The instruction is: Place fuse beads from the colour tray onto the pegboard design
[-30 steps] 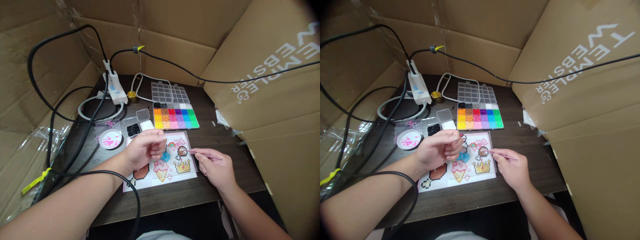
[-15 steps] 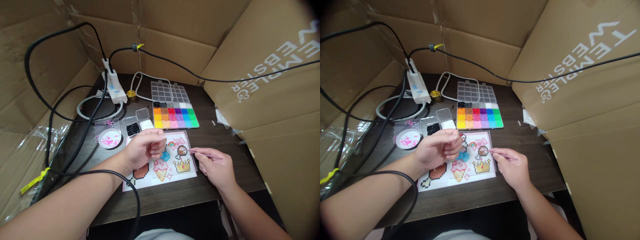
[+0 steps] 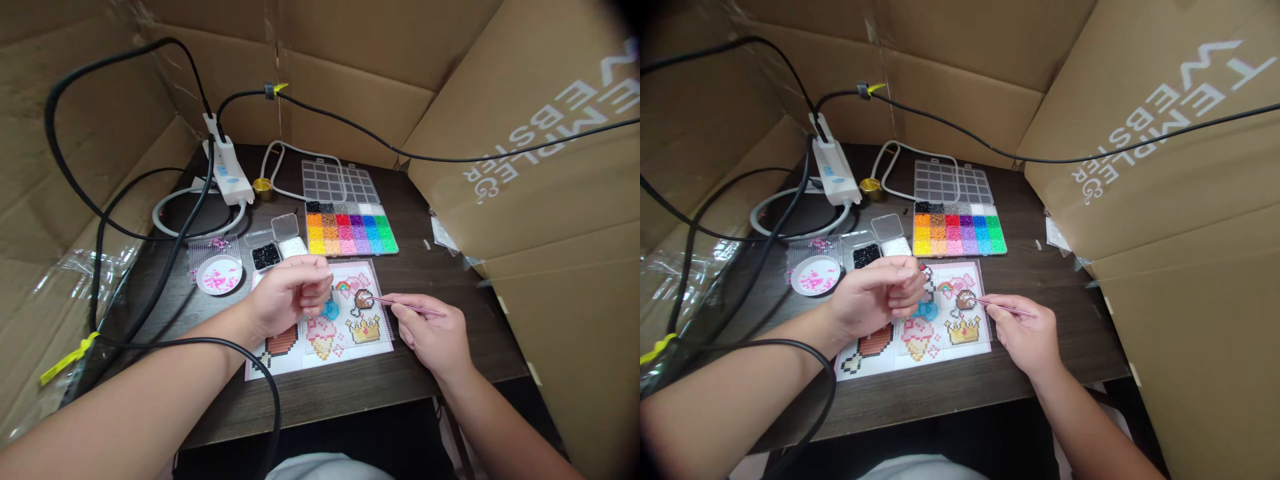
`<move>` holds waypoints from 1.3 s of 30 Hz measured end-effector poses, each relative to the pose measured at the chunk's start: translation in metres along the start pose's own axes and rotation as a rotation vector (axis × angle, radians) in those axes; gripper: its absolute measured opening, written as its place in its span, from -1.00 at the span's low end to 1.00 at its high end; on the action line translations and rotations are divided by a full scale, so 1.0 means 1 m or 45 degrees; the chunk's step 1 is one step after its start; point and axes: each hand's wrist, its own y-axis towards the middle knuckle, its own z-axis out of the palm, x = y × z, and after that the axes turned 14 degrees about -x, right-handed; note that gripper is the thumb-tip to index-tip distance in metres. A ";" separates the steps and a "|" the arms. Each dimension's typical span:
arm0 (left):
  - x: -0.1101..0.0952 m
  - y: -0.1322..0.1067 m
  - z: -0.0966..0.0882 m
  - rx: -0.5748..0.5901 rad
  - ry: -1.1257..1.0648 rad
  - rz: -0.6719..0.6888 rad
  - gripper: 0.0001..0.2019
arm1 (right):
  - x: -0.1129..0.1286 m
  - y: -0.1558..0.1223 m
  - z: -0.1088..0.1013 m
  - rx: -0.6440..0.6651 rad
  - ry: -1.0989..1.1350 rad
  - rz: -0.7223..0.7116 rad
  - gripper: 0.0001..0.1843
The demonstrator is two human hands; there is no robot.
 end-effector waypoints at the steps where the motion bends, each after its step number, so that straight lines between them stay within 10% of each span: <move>1: 0.000 0.000 0.000 -0.001 -0.002 -0.001 -0.67 | -0.001 0.000 0.000 -0.001 0.005 0.001 -0.78; 9: 0.001 -0.002 -0.002 0.016 -0.010 -0.002 -0.67 | 0.020 0.019 0.010 0.020 0.094 -0.027 -0.77; 15: 0.002 -0.003 -0.003 0.013 -0.022 0.020 -0.66 | 0.062 0.066 0.069 -0.044 0.159 -0.266 -0.78; 22: 0.000 -0.005 -0.003 -0.004 -0.070 0.000 -0.65 | 0.046 0.088 0.124 -0.137 -0.031 -0.360 -0.82; 39: 0.001 -0.002 -0.004 0.006 -0.029 0.011 -0.69 | 0.032 0.089 0.122 -0.133 -0.037 -0.283 -0.76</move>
